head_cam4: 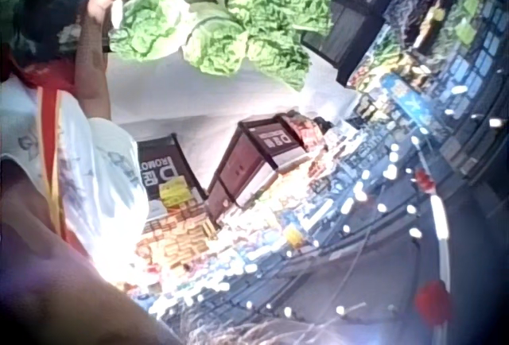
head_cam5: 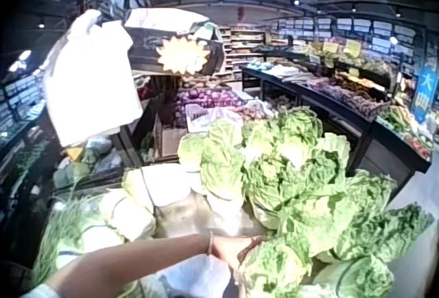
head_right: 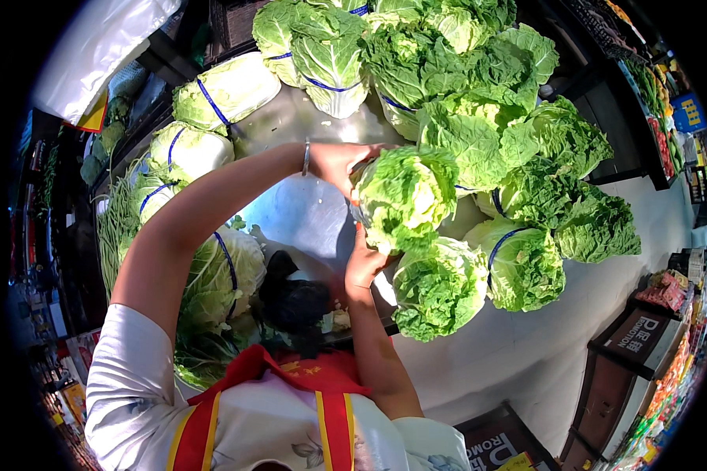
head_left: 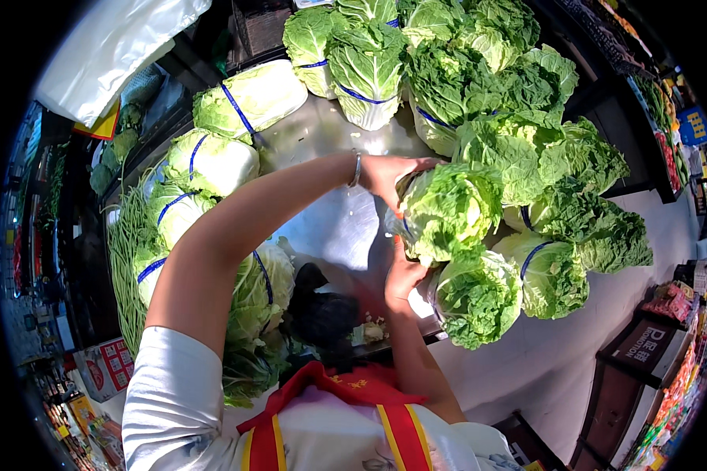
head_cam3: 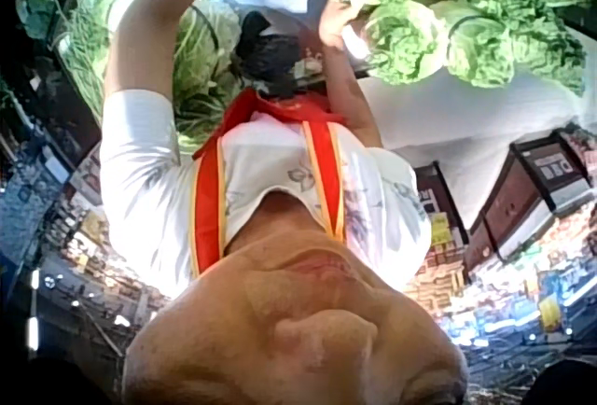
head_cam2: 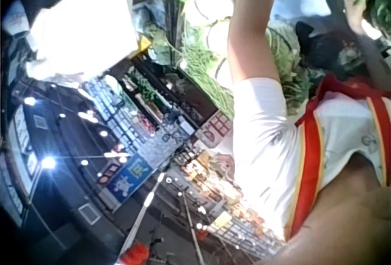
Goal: The person wipes a metal display surface with a dark cloth, then places several heads of cabbage into a clear plastic bag. The person then gathers a bundle of long green beans and arranges them on the display. The person wears a red apron with yellow trim.
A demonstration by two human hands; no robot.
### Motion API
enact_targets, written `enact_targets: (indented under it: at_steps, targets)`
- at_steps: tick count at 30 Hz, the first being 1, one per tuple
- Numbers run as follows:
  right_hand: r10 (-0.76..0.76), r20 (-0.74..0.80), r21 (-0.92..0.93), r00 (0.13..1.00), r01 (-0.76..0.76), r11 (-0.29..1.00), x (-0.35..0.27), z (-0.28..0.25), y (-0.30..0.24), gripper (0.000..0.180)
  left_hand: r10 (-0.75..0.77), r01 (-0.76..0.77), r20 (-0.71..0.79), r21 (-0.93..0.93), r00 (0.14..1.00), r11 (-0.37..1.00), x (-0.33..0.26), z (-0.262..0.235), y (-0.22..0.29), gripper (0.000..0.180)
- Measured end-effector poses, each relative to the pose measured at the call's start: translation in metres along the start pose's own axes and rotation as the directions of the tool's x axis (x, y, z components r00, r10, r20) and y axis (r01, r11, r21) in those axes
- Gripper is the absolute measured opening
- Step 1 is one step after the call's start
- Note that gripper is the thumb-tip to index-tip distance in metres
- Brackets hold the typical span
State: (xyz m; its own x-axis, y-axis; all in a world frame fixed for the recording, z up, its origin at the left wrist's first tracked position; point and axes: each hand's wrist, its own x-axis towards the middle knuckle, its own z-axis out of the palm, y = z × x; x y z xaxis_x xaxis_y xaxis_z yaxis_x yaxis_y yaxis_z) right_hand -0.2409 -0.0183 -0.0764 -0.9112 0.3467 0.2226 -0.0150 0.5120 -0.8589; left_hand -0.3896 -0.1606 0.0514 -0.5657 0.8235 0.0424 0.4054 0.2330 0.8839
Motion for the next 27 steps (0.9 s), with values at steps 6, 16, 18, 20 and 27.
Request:
enact_targets:
  at_steps: [6,16,18,20,27]
  targets:
    - [0.129,0.187,0.299,0.974,-0.182,0.937,-0.002,-0.034,-0.001,0.062,-0.066,0.059,0.027,0.198,0.997,0.978,0.008,-0.004,0.007,0.115]
    - [0.324,0.659,0.51,0.679,-0.72,0.47,-0.04,-0.043,-0.006,0.06,-0.388,0.327,0.033,0.474,0.921,0.817,-0.062,-0.004,0.067,0.091]
    - [0.064,0.772,0.424,0.632,-0.588,0.689,-0.055,-0.044,0.016,0.058,-0.39,0.315,0.041,0.515,0.92,0.797,-0.098,-0.019,0.092,0.077]
    - [-0.261,0.845,0.288,0.468,0.014,0.958,-0.059,-0.059,0.009,0.069,-0.497,0.466,-0.1,0.54,0.862,0.701,-0.147,-0.006,0.142,0.072]
    - [-0.447,0.894,0.316,0.035,0.657,0.684,-0.099,-0.056,-0.032,0.082,-0.592,0.741,-0.508,0.623,0.626,0.25,-0.234,0.123,0.23,0.08]
